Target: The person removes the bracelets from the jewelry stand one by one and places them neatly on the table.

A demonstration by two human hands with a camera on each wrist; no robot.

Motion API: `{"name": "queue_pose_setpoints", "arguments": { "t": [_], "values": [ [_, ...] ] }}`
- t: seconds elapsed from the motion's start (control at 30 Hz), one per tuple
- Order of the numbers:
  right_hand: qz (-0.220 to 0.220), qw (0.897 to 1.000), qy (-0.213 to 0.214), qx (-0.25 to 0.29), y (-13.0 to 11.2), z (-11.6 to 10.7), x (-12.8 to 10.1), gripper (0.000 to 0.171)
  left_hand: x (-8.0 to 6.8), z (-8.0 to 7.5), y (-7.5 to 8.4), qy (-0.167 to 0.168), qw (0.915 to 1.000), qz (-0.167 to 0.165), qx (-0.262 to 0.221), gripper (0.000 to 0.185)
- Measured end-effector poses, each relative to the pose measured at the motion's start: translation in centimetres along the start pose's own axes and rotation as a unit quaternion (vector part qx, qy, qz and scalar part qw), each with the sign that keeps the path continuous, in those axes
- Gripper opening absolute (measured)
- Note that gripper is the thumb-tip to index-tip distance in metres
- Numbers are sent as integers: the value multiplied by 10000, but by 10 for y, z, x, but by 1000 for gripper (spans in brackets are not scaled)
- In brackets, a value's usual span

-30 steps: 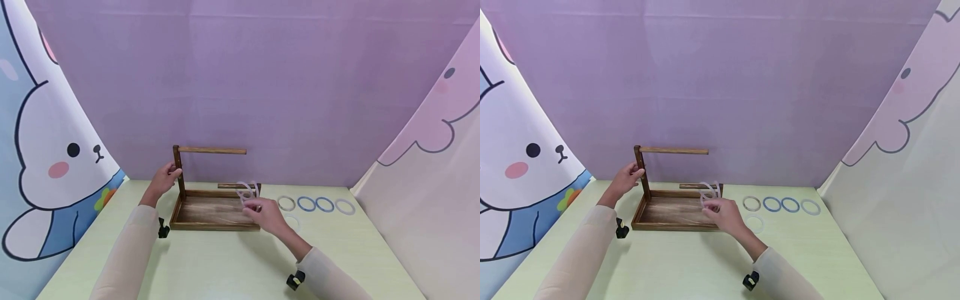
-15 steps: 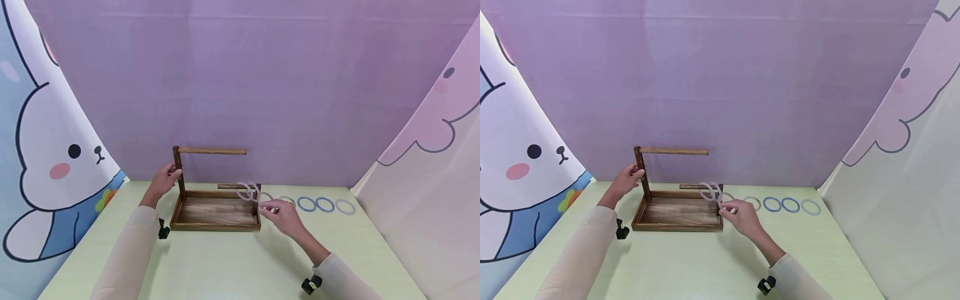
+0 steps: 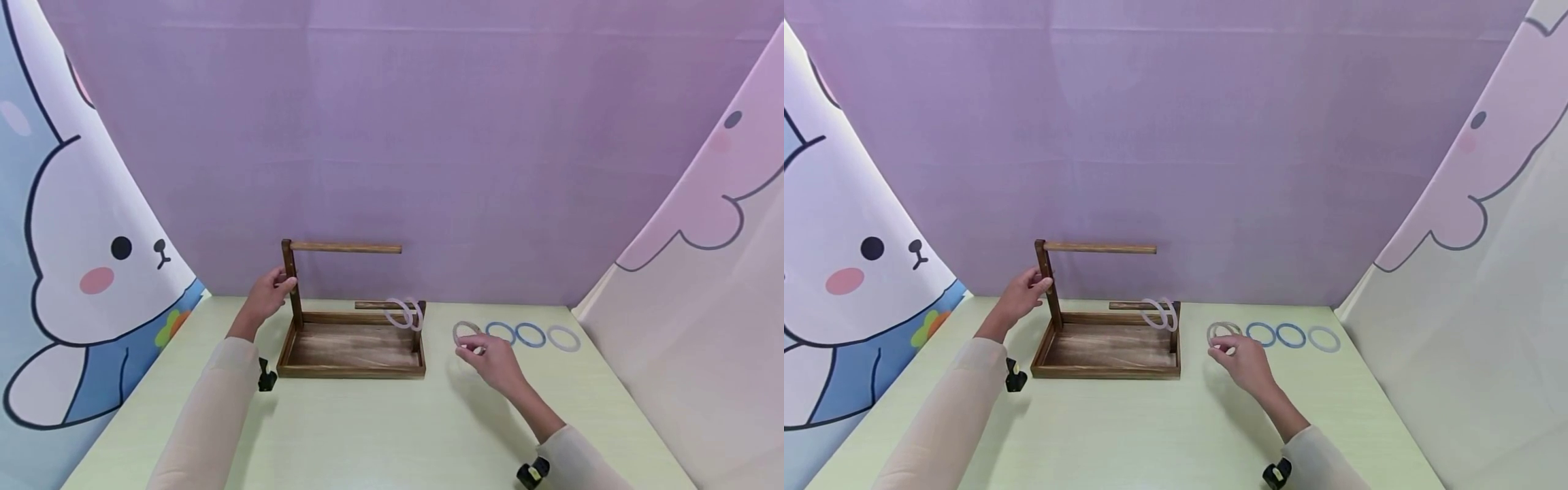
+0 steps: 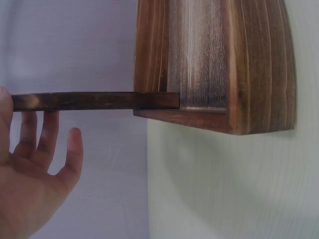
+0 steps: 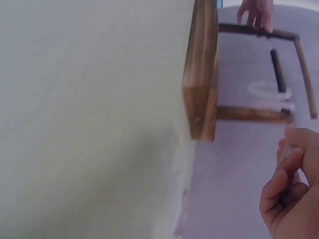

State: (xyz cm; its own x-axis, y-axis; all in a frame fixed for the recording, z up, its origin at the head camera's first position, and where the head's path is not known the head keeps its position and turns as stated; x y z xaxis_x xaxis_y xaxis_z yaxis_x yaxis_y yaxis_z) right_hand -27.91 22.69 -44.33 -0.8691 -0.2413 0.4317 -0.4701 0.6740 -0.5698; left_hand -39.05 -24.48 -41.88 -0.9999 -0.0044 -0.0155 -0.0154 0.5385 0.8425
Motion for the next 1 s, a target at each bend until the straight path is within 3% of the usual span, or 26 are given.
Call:
{"name": "queue_pose_setpoints", "arguments": {
  "t": [0.4, 1.0],
  "values": [
    [203, 9969, 26, -758, 50, -18, -20, 14, 2, -2, 2, -10, 10000, 41, 32, 64],
    [995, 9865, -448, -1223, 77, -24, -31, 18, 3, 0, 0, -23, 10000, -32, 9, 63]
  ]
}}
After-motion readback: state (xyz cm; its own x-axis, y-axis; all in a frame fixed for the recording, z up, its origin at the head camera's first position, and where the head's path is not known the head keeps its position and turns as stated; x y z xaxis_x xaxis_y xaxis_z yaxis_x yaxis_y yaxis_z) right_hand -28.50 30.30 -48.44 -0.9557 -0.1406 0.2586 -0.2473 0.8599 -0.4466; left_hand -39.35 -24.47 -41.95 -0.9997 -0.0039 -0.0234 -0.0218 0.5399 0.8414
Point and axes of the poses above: each hand's wrist, its own x-axis towards the middle knuckle, its own z-axis out of the palm, y = z × x, the point moved 3 cm from there along x, towards the middle knuckle, and after that the axes turned 9 degrees about -z, right-handed, at the moved point
